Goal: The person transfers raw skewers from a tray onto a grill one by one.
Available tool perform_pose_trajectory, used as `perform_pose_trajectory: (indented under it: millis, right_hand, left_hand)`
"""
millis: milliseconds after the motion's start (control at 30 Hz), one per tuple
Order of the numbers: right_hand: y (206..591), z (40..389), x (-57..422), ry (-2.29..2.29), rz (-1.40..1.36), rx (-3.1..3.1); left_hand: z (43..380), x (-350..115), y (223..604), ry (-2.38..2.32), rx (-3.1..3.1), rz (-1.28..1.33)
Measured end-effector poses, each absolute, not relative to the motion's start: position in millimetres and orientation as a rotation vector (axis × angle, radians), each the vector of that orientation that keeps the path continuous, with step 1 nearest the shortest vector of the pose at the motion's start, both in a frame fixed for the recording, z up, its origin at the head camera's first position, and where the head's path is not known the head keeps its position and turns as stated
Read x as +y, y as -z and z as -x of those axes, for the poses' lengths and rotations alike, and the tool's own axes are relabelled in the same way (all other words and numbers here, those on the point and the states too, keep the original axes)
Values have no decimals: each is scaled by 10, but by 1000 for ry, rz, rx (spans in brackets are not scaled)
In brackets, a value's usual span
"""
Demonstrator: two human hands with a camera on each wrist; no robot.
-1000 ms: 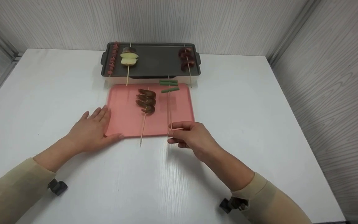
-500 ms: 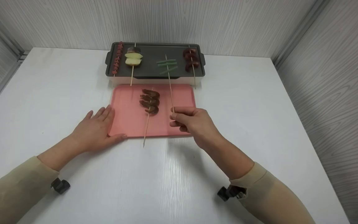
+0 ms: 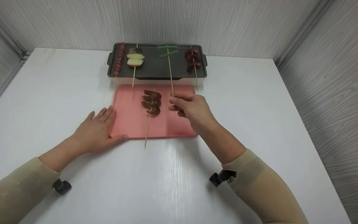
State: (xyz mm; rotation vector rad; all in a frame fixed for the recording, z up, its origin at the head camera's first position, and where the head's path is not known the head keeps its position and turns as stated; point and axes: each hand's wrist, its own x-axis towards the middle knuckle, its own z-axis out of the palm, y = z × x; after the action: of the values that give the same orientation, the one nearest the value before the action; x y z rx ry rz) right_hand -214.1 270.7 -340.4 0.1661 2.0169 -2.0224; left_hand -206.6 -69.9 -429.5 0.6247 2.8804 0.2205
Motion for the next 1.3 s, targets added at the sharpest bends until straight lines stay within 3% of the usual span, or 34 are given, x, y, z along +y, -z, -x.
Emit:
perform_pose_trajectory:
  millis: [633,1300]
  right_hand:
    - [3603,2737,2611,2106,-387,1970]
    - [3745,3001,2570,2095,-461,1978]
  left_hand:
    - [2056,-696,4295,-236,2898,-627]
    - [2061,-705,4306,-225,2892,-633]
